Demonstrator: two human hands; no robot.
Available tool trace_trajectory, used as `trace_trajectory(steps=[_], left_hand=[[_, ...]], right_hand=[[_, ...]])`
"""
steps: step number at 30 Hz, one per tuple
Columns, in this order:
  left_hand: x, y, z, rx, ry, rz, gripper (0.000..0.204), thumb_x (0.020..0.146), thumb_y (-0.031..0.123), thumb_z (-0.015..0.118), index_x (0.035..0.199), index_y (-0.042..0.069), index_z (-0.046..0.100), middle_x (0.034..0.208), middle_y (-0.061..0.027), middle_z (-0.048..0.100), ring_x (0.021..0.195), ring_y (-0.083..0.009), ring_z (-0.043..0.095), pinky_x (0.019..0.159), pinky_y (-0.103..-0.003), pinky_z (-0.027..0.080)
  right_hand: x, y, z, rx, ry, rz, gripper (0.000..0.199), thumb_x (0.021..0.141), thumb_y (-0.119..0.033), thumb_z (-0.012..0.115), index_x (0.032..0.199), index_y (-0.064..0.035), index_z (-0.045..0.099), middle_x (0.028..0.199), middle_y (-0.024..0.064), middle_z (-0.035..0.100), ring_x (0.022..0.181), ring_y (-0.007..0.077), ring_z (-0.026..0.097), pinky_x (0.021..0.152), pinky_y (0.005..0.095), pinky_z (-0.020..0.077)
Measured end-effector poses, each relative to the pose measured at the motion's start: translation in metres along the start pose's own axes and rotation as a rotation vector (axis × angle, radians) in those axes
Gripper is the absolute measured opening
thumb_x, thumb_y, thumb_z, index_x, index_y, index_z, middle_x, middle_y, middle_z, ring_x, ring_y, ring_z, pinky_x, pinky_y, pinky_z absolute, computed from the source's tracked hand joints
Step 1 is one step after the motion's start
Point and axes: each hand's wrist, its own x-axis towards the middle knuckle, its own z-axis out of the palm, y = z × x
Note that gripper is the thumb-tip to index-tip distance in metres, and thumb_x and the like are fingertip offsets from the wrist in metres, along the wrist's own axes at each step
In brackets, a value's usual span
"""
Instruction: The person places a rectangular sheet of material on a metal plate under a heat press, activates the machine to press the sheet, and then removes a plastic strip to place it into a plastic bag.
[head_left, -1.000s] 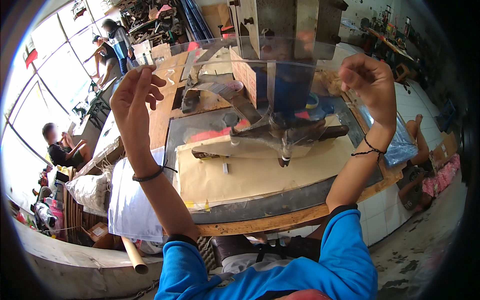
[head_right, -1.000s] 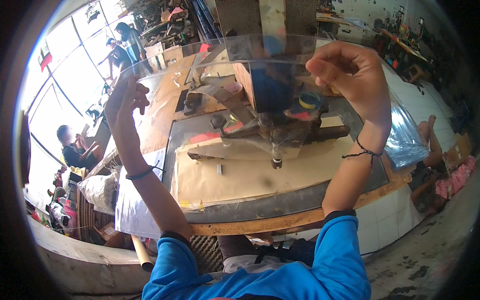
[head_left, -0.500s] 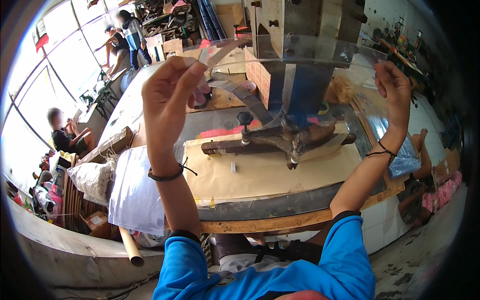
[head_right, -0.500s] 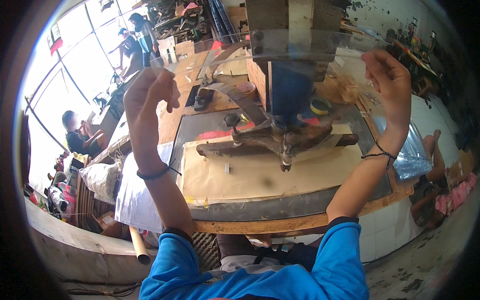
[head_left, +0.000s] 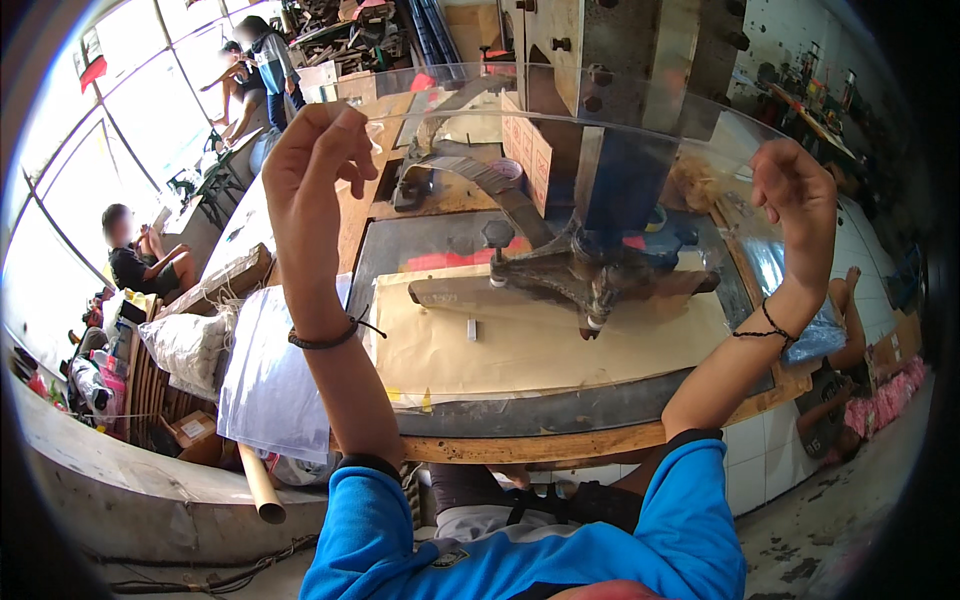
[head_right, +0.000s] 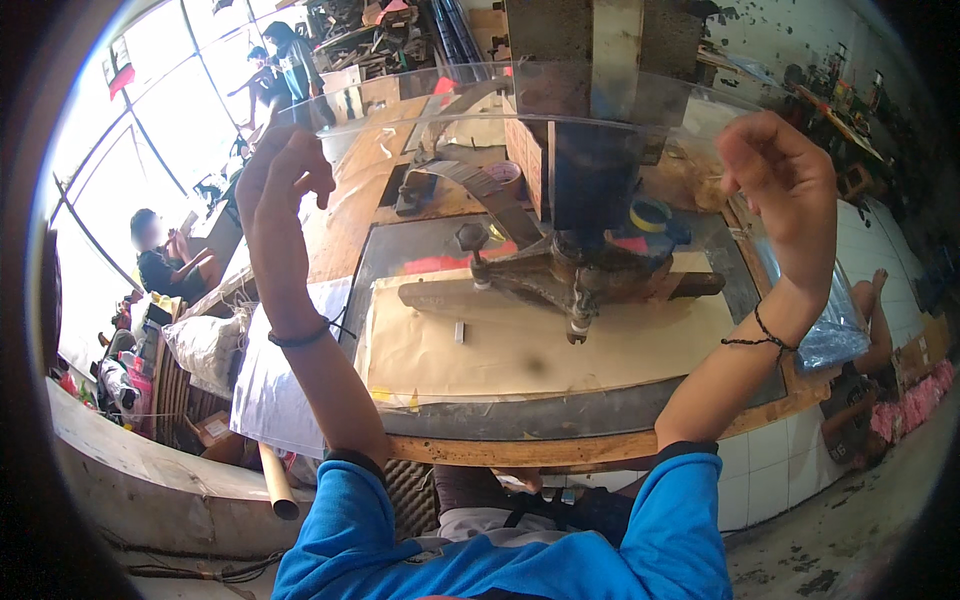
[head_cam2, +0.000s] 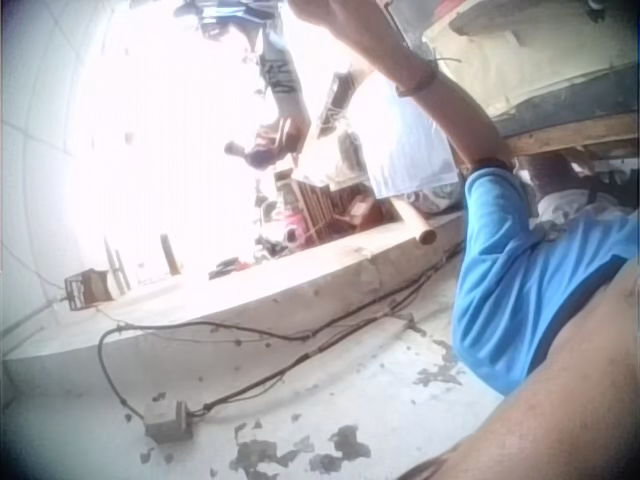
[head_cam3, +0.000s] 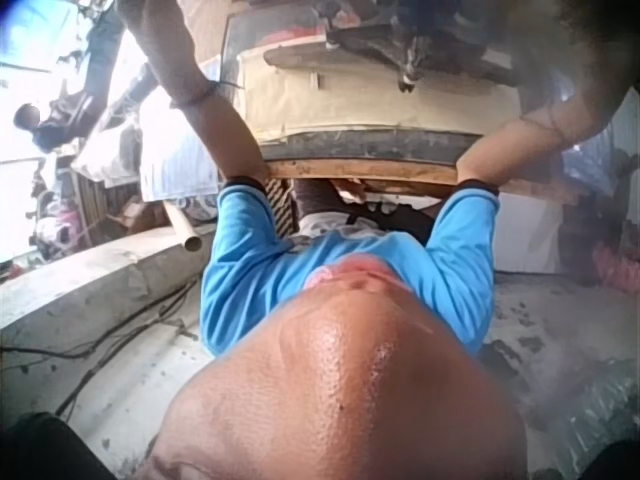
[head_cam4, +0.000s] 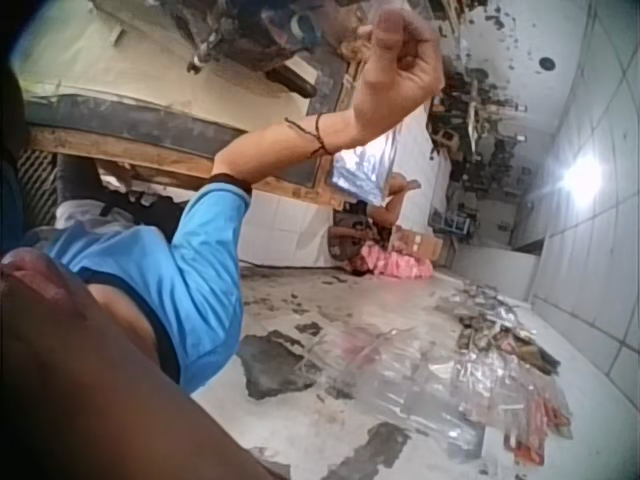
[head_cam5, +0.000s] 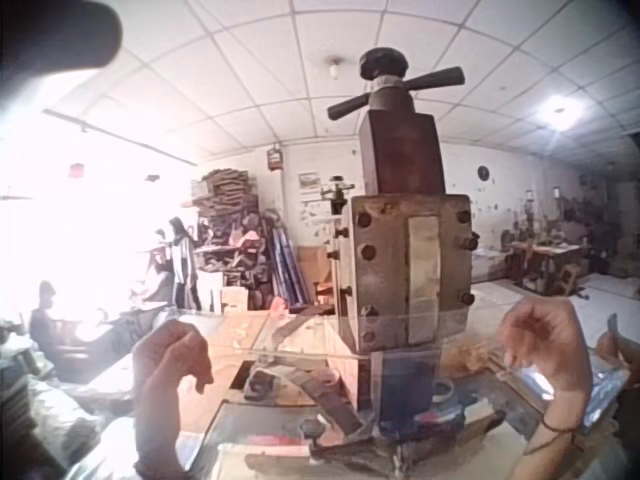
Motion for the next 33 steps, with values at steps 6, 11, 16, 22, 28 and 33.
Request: trace_trajectory(steps=[6, 11, 16, 22, 28, 33], left_hand=[[0.0, 0.0, -0.007, -0.118, 0.002, 0.035, 0.02, 0.101, 0.02, 0.06, 0.093, 0.003, 0.066, 0.075, -0.0023, 0.062, 0.062, -0.0085, 0.056, 0.054, -0.023, 0.04], [-0.006, 0.007, -0.013, -0.228, -0.148, 0.071, 0.018, 0.101, 0.016, 0.061, 0.096, 0.0, 0.065, 0.078, -0.0032, 0.062, 0.062, -0.0085, 0.056, 0.055, -0.024, 0.041], [-0.01, 0.007, -0.008, -0.261, -0.231, 0.084, 0.015, 0.099, 0.012, 0.064, 0.1, -0.003, 0.065, 0.077, -0.0029, 0.062, 0.063, -0.0075, 0.055, 0.055, -0.024, 0.041], [0.0, -0.003, -0.014, -0.057, -0.097, 0.033, 0.017, 0.098, 0.018, 0.066, 0.097, 0.001, 0.067, 0.072, -0.0016, 0.062, 0.061, -0.0073, 0.057, 0.054, -0.023, 0.04], [0.005, -0.014, -0.02, -0.081, -0.01, 0.003, 0.017, 0.099, 0.02, 0.065, 0.094, 0.003, 0.067, 0.071, -0.001, 0.061, 0.06, -0.0074, 0.057, 0.053, -0.023, 0.04], [0.001, -0.008, -0.016, -0.135, -0.124, 0.016, 0.016, 0.098, 0.016, 0.066, 0.096, 0.001, 0.067, 0.073, -0.0015, 0.061, 0.062, -0.0074, 0.057, 0.054, -0.023, 0.041]], right_hand=[[0.002, 0.0, 0.001, -0.007, -0.063, -0.016, 0.022, 0.097, -0.03, 0.074, 0.095, -0.0076, 0.071, 0.077, -0.0052, 0.061, 0.065, -0.0006, 0.052, 0.055, 0.0176, 0.0324], [0.003, 0.009, -0.002, 0.003, 0.014, 0.036, 0.018, 0.097, -0.026, 0.073, 0.095, -0.0079, 0.07, 0.075, -0.0048, 0.059, 0.061, -0.0004, 0.045, 0.054, 0.0181, 0.0306], [0.004, 0.017, -0.013, -0.007, 0.073, 0.07, 0.019, 0.097, -0.026, 0.072, 0.095, -0.0078, 0.07, 0.072, -0.0042, 0.057, 0.059, 0.0, 0.038, 0.053, 0.0191, 0.0283], [0.0, 0.001, 0.0, 0.042, 0.015, 0.008, 0.02, 0.096, -0.027, 0.074, 0.095, -0.0076, 0.07, 0.071, -0.0045, 0.06, 0.061, -0.0009, 0.045, 0.054, 0.0177, 0.0303], [0.001, -0.006, 0.012, 0.025, -0.075, 0.029, 0.019, 0.096, -0.026, 0.074, 0.097, -0.0073, 0.071, 0.07, -0.005, 0.061, 0.06, -0.0005, 0.048, 0.053, 0.0181, 0.0314], [0.005, 0.01, -0.002, -0.034, -0.007, 0.038, 0.019, 0.097, -0.027, 0.073, 0.099, -0.0078, 0.072, 0.072, -0.005, 0.06, 0.063, -0.0008, 0.046, 0.055, 0.0182, 0.0313]])
